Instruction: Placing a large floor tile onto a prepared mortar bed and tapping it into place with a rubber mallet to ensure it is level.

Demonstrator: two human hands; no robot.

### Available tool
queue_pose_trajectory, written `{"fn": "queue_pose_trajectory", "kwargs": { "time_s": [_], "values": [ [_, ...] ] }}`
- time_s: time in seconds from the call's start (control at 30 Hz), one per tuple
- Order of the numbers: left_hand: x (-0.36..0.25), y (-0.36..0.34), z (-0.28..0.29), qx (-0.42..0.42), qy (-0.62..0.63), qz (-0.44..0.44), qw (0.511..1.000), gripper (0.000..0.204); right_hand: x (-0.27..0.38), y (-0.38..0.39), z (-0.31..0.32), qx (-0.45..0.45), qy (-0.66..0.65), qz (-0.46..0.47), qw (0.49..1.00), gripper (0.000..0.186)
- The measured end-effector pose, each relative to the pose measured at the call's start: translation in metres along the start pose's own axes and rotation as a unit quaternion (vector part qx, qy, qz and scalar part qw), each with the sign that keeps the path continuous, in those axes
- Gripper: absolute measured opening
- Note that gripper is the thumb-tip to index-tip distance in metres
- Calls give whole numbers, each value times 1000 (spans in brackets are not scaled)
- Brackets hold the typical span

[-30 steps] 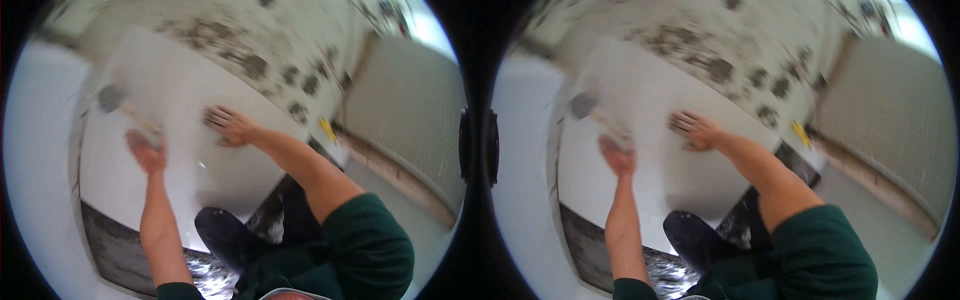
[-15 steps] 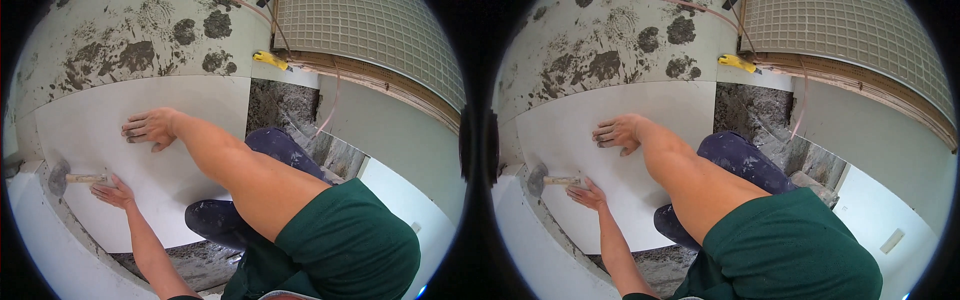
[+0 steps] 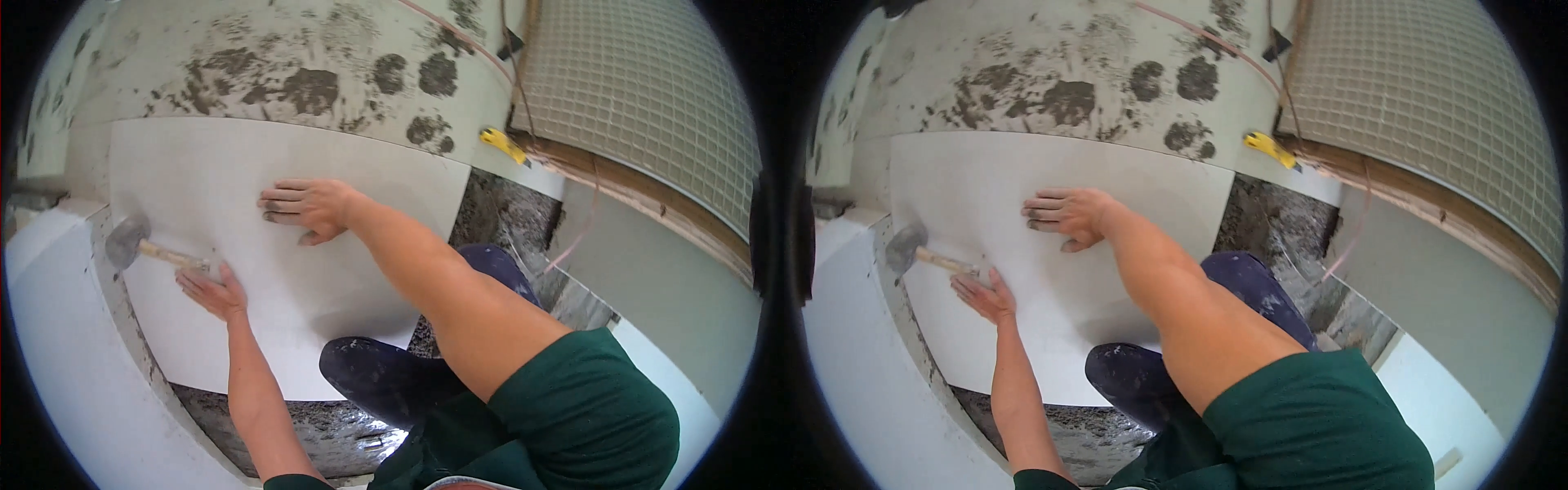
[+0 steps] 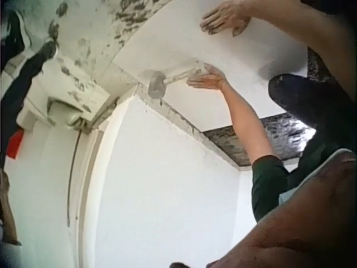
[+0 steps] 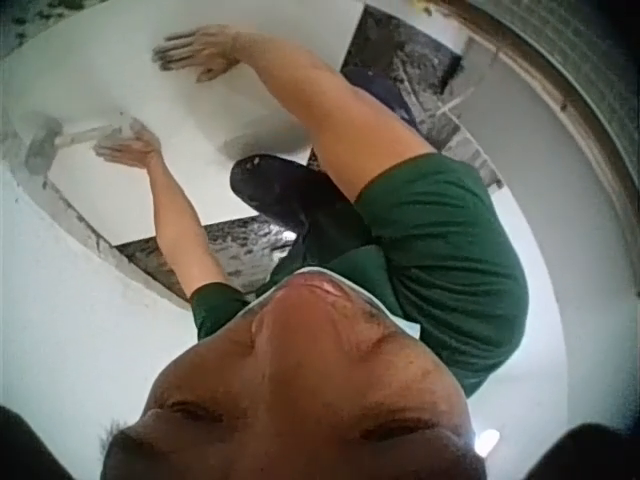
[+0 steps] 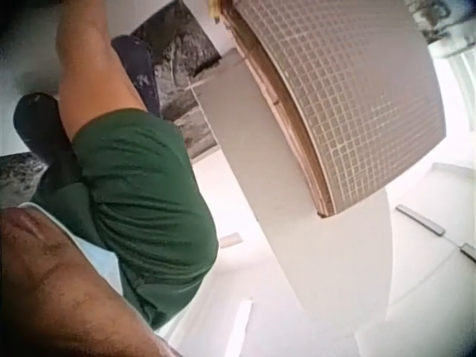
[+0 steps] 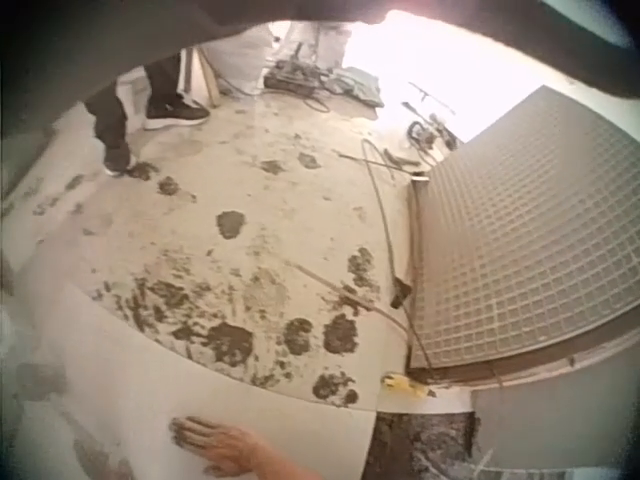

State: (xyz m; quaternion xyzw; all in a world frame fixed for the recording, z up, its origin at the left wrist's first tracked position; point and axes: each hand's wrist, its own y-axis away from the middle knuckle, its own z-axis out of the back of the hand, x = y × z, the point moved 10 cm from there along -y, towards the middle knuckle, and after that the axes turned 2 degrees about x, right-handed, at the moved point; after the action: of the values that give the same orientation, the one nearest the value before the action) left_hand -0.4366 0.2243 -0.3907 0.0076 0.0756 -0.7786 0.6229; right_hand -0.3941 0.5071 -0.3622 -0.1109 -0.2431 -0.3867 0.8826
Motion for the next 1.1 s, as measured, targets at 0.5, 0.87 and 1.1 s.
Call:
{"fn": "queue_pose_trajectory", "kwargs": {
  "time_s": [0.5,0.87,1.1],
  "values": [
    [10,1,13,64,63,94,992,107,-47,-23,15,-71,85,-330,938,90],
    [11,4,19,111,32,139,984,101,-52,-39,20,-54,124,-378,916,93],
    [89,19,18,39,61,255,964,89,-68,-23,20,-91,185,-358,911,93]
  ]
}}
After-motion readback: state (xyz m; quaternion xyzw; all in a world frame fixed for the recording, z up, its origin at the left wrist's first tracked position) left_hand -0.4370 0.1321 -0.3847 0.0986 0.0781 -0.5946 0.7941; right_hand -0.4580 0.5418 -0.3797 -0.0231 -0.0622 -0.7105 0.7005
